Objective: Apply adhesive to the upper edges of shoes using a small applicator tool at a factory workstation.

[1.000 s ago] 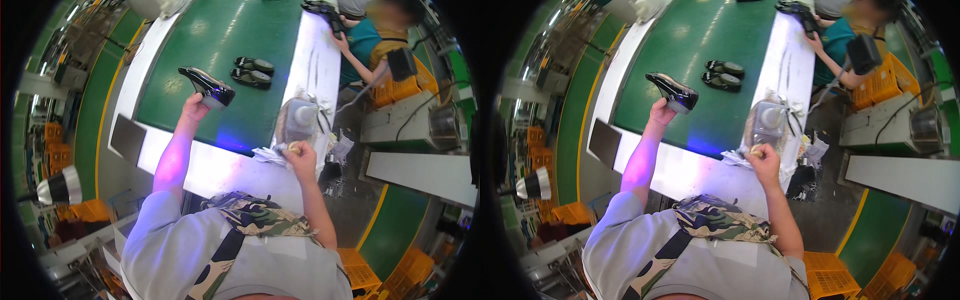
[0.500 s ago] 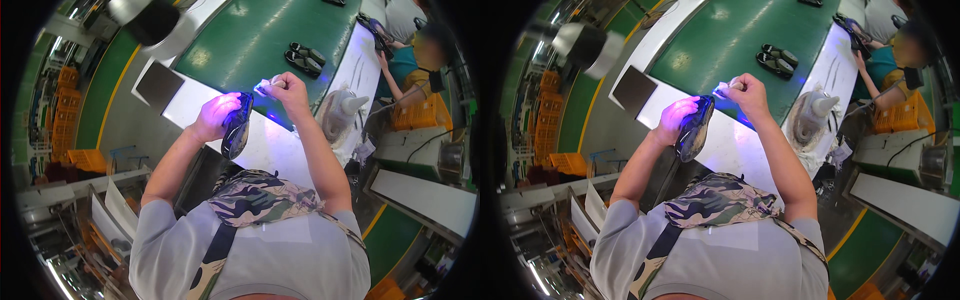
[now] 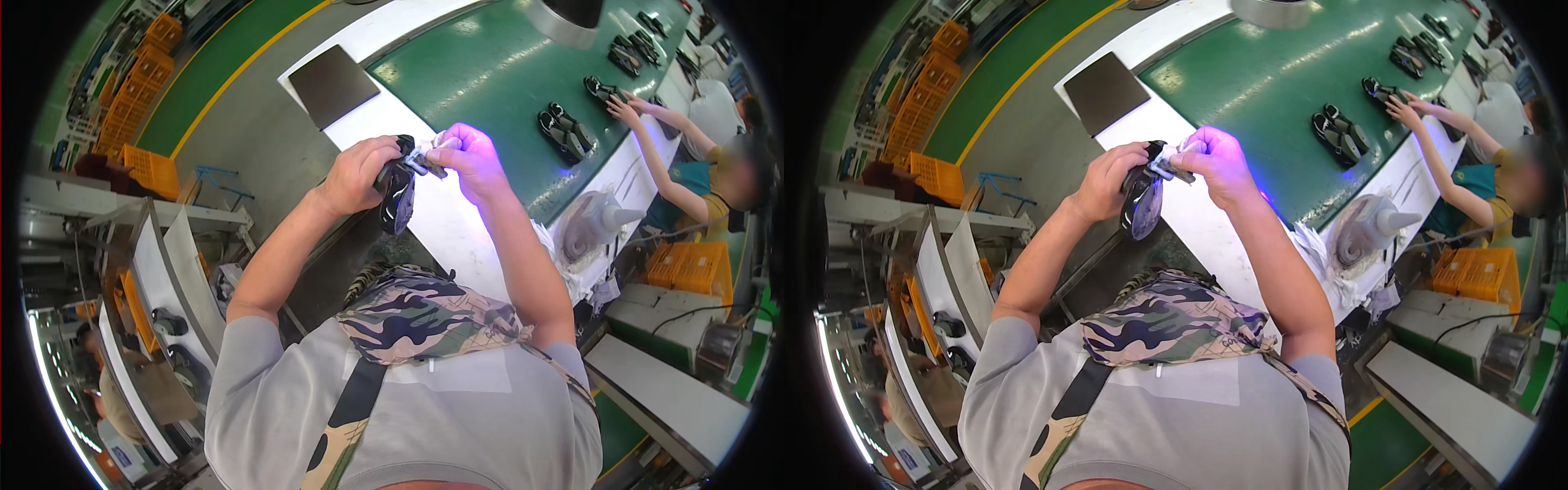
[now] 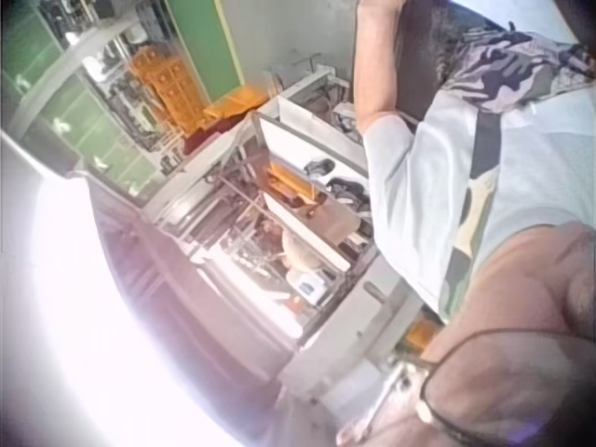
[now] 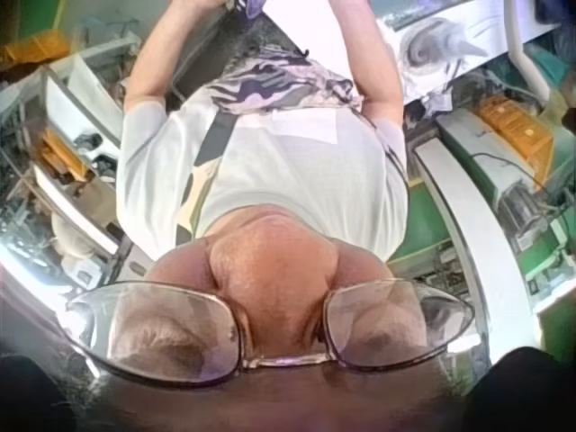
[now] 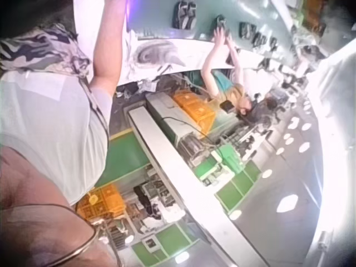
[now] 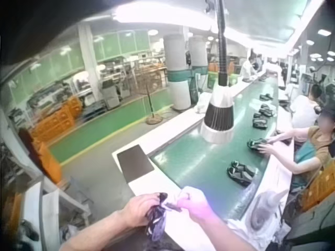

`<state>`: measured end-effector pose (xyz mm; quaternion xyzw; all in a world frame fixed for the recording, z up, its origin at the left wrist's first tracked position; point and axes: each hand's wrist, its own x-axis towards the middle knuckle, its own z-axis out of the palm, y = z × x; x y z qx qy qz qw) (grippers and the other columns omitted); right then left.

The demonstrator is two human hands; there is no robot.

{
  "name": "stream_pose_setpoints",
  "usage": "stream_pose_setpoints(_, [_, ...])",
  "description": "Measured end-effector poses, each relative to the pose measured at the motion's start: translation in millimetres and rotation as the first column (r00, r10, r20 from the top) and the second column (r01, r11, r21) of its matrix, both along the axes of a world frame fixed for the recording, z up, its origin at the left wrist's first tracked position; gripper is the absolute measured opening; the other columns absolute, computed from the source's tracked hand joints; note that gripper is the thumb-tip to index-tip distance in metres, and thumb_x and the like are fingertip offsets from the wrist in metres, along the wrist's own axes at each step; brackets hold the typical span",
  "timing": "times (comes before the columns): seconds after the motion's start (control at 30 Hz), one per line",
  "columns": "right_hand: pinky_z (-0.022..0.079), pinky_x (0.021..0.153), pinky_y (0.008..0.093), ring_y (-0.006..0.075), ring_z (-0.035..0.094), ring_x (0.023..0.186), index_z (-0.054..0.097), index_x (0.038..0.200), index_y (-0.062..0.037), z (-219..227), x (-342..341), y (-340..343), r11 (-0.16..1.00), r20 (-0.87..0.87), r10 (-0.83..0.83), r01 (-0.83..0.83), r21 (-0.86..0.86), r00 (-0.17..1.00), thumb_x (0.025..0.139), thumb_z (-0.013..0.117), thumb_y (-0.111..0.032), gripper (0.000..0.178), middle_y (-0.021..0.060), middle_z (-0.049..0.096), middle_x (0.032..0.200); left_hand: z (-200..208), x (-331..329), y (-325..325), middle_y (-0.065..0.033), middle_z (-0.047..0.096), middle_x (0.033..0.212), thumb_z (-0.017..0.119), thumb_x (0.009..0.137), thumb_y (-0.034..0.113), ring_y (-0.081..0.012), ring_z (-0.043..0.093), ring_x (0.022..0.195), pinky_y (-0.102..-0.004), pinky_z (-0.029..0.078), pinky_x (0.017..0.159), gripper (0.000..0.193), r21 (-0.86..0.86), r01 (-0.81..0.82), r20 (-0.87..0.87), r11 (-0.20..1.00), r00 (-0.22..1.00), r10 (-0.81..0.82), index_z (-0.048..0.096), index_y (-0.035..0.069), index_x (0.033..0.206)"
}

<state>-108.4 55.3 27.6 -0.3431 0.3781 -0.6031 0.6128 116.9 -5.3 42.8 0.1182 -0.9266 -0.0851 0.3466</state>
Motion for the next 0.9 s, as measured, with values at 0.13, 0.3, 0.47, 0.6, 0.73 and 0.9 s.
stream_pose_setpoints(0.13, [0.045, 0.062, 0.0242, 0.0074, 0.052, 0.067, 0.057, 0.082, -0.0063, 9, 24, -3, 0.998, 0.007, 0.062, -0.062, -0.02, 0.998, 0.073, 0.076, 0.005, 0.024, -0.0015, 0.056, 0.075, -7, 31, 1, -0.0174, 0.062, 0.107, 0.071, 0.057, -0.005, -0.0366, 0.065, 0.092, -0.0406, 0.054, 0.079, 0.053, 0.057, -0.102, 0.03, 0.993, 0.994, 0.1, 0.054, 0.001, 0.108])
stream_pose_setpoints(0.3, [0.046, 0.064, 0.024, 0.0069, 0.054, 0.07, 0.056, 0.081, -0.0056, 37, 43, -6, 0.986, -0.079, 0.128, -0.135, -0.098, 0.989, 0.075, 0.075, 0.004, 0.023, 0.0007, 0.06, 0.081, -12, 58, 8, -0.0154, 0.063, 0.098, 0.077, 0.058, 0.003, -0.0356, 0.064, 0.086, -0.0409, 0.053, 0.076, 0.051, 0.374, -0.323, 0.275, 0.87, 0.934, 0.228, 0.056, 0.005, 0.104])
stream_pose_setpoints(0.47, [0.047, 0.067, 0.024, 0.0071, 0.055, 0.074, 0.054, 0.08, -0.004, 37, 63, -23, 0.962, -0.263, 0.081, -0.144, -0.231, 0.962, 0.077, 0.073, 0.004, 0.021, 0.0041, 0.063, 0.085, -11, 79, 11, -0.0138, 0.066, 0.099, 0.086, 0.052, 0.012, -0.0301, 0.066, 0.09, -0.0395, 0.053, 0.081, 0.062, 0.607, -0.335, 0.384, 0.721, 0.918, 0.103, 0.06, 0.004, 0.107])
stream_pose_setpoints(0.6, [0.05, 0.08, 0.028, 0.0121, 0.059, 0.087, 0.052, 0.084, -0.0034, 18, 73, -40, 0.911, -0.373, 0.041, -0.189, -0.368, 0.927, 0.082, 0.071, 0.005, 0.021, 0.0113, 0.064, 0.098, -25, 101, 6, -0.0097, 0.068, 0.101, 0.09, 0.051, 0.014, -0.0185, 0.065, 0.093, -0.0333, 0.052, 0.083, 0.067, 0.816, -0.181, 0.269, 0.549, 0.959, -0.084, 0.06, 0.0, 0.11])
stream_pose_setpoints(0.73, [0.051, 0.081, 0.0288, 0.0127, 0.059, 0.088, 0.051, 0.084, -0.0033, 12, 84, -50, 0.892, -0.412, 0.014, -0.198, -0.407, 0.911, 0.082, 0.07, 0.006, 0.021, 0.0117, 0.064, 0.099, -28, 111, 8, -0.0074, 0.067, 0.097, 0.091, 0.054, 0.014, -0.0142, 0.063, 0.092, -0.0308, 0.051, 0.084, 0.064, 0.936, -0.181, 0.22, 0.303, 0.971, -0.098, 0.06, -0.002, 0.107])
stream_pose_setpoints(0.9, [0.051, 0.082, 0.0299, 0.0135, 0.06, 0.089, 0.051, 0.084, -0.0034, 3, 93, -57, 0.902, -0.44, 0.047, -0.227, -0.367, 0.897, 0.082, 0.07, 0.006, 0.021, 0.012, 0.065, 0.098, -34, 117, 15, -0.0055, 0.066, 0.095, 0.088, 0.058, 0.012, -0.0147, 0.064, 0.086, -0.0299, 0.052, 0.081, 0.059, 0.997, -0.061, 0.062, -0.046, 0.998, 0.02, 0.059, -0.001, 0.108])
